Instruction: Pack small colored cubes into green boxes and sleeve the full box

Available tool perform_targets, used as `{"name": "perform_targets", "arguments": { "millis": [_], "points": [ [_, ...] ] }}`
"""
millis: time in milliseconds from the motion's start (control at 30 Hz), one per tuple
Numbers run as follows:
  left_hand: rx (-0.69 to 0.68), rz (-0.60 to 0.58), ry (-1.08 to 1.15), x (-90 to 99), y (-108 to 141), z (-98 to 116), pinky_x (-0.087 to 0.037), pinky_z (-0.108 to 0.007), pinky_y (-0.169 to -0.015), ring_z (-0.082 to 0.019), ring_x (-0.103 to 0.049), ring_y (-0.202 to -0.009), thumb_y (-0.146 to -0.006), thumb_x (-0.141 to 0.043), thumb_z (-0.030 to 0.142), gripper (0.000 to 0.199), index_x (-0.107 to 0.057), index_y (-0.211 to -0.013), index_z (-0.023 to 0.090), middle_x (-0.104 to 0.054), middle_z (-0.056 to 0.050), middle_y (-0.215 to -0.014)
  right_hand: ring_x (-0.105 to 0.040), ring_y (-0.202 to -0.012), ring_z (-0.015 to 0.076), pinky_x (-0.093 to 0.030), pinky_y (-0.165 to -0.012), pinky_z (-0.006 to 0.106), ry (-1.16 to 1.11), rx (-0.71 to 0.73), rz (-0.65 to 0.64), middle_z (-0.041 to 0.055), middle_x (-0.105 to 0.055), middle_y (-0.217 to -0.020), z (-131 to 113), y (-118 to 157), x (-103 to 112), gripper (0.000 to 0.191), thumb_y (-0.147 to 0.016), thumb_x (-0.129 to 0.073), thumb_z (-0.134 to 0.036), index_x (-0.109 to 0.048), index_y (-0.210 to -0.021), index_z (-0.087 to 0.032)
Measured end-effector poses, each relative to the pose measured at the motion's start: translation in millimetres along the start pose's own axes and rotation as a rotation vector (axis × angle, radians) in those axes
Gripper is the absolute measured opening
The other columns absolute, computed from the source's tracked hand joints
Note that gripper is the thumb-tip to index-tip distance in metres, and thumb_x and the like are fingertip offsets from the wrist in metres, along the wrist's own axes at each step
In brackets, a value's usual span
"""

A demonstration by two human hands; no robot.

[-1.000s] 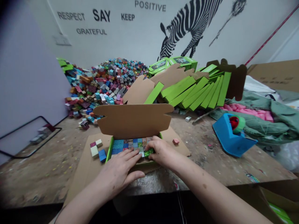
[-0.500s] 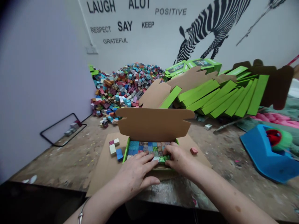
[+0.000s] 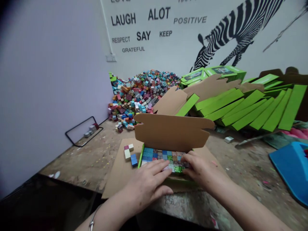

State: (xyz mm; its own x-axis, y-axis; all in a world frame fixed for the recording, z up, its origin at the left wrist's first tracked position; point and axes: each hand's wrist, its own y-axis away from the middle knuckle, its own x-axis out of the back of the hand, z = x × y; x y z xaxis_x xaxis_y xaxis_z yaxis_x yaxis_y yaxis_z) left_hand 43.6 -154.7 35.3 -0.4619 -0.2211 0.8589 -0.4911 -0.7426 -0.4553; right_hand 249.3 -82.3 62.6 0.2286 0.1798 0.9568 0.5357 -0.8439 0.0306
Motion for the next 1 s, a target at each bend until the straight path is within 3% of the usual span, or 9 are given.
{"name": "perform_targets", "arguments": {
  "millis": [133, 200, 233, 300, 400, 533, 633, 800, 1000],
  "points": [
    [0.149, 0.324, 0.036, 23.4, 23.6, -24.4, -0.042, -0.03, -0.089, -0.014, -0.049, -0.1, -0.083, -0.043, 0.019, 0.022, -0.053, -0.102, 0.019, -0.056, -0.005, -0.105, -0.055, -0.08, 0.0187, -0.045, -0.068, 0.03, -0.093, 0.097, 0.159, 0.0082, -0.058, -0.091, -9.0, 28.5, 7.8, 0.02, -0.081, -0.044, -0.031, -0.057, -0.093, -0.02],
    [0.265, 0.39, -0.035, 29.7, 39.2, -47.5, -0.04, -0.034, -0.09, -0.016, -0.047, -0.101, -0.081, -0.043, 0.014, 0.021, -0.052, -0.1, 0.016, -0.055, -0.008, -0.104, -0.056, -0.081, 0.0177, -0.047, -0.066, 0.026, -0.164, 0.096, 0.151, 0.0073, -0.058, -0.093, -19.6, 45.8, 6.8, 0.021, -0.083, -0.044, -0.034, -0.056, -0.095, -0.022],
    [0.284, 0.342, -0.073, 31.1, 46.1, -59.7, -0.04, -0.037, -0.09, -0.018, -0.046, -0.104, -0.08, -0.044, 0.014, 0.025, -0.049, -0.105, 0.015, -0.054, -0.01, -0.108, -0.056, -0.082, 0.0169, -0.048, -0.064, 0.024, -0.198, 0.085, 0.137, 0.0067, -0.058, -0.094, -25.3, 53.7, 4.7, 0.021, -0.083, -0.044, -0.035, -0.055, -0.096, -0.022],
    [0.258, 0.111, -0.117, 31.4, 55.5, -81.5, -0.038, -0.042, -0.093, -0.022, -0.04, -0.112, -0.077, -0.043, 0.01, 0.039, -0.043, -0.117, 0.015, -0.049, -0.01, -0.119, -0.056, -0.084, 0.0152, -0.048, -0.065, 0.021, -0.259, 0.07, 0.083, 0.0052, -0.057, -0.095, -36.1, 65.6, -1.4, 0.019, -0.084, -0.044, -0.035, -0.054, -0.097, -0.024],
    [0.223, -0.13, -0.141, 30.8, 55.2, -101.3, -0.036, -0.046, -0.095, -0.025, -0.032, -0.121, -0.078, -0.042, 0.01, 0.047, -0.038, -0.124, 0.019, -0.042, -0.008, -0.13, -0.056, -0.082, 0.0132, -0.047, -0.067, 0.018, -0.327, 0.069, 0.036, 0.0037, -0.057, -0.091, -49.2, 71.7, -10.0, 0.016, -0.085, -0.042, -0.032, -0.053, -0.091, -0.023],
    [0.188, -0.269, -0.137, 33.9, 39.6, -108.6, -0.031, -0.051, -0.096, -0.027, -0.034, -0.12, -0.077, -0.052, 0.023, 0.045, -0.043, -0.12, 0.028, -0.049, -0.003, -0.124, -0.056, -0.073, 0.0106, -0.047, -0.063, 0.017, -0.375, 0.138, -0.02, 0.0021, -0.057, -0.082, -61.9, 67.5, -10.7, 0.014, -0.086, -0.04, -0.028, -0.053, -0.085, -0.021],
    [0.158, -0.291, -0.121, 35.7, 34.4, -111.8, -0.026, -0.052, -0.099, -0.023, -0.045, -0.111, -0.076, -0.055, 0.034, 0.026, -0.055, -0.101, 0.028, -0.059, -0.002, -0.106, -0.055, -0.073, 0.0093, -0.045, -0.065, 0.017, -0.395, 0.132, -0.067, 0.001, -0.057, -0.08, -69.0, 67.3, -7.4, 0.014, -0.086, -0.039, -0.023, -0.053, -0.083, -0.021],
    [0.122, -0.113, -0.136, 36.1, 45.9, -118.7, -0.02, -0.049, -0.102, -0.016, -0.052, -0.098, -0.081, -0.046, 0.04, 0.023, -0.054, -0.097, 0.025, -0.061, -0.001, -0.095, -0.054, -0.075, 0.0094, -0.044, -0.067, 0.018, -0.433, 0.074, -0.084, 0.0002, -0.057, -0.081, -76.6, 74.0, -9.5, 0.012, -0.084, -0.044, -0.021, -0.055, -0.083, -0.021],
    [0.186, 0.183, -0.122, 43.8, 52.2, -104.8, -0.031, -0.042, -0.097, -0.015, -0.053, -0.088, -0.081, -0.049, 0.031, 0.022, -0.051, -0.099, 0.019, -0.06, -0.003, -0.092, -0.052, -0.074, 0.0093, -0.042, -0.066, 0.02, -0.466, 0.067, -0.123, 0.0001, -0.055, -0.08, -79.6, 70.2, -13.1, 0.014, -0.085, -0.042, -0.021, -0.056, -0.082, -0.02]
  ]
}}
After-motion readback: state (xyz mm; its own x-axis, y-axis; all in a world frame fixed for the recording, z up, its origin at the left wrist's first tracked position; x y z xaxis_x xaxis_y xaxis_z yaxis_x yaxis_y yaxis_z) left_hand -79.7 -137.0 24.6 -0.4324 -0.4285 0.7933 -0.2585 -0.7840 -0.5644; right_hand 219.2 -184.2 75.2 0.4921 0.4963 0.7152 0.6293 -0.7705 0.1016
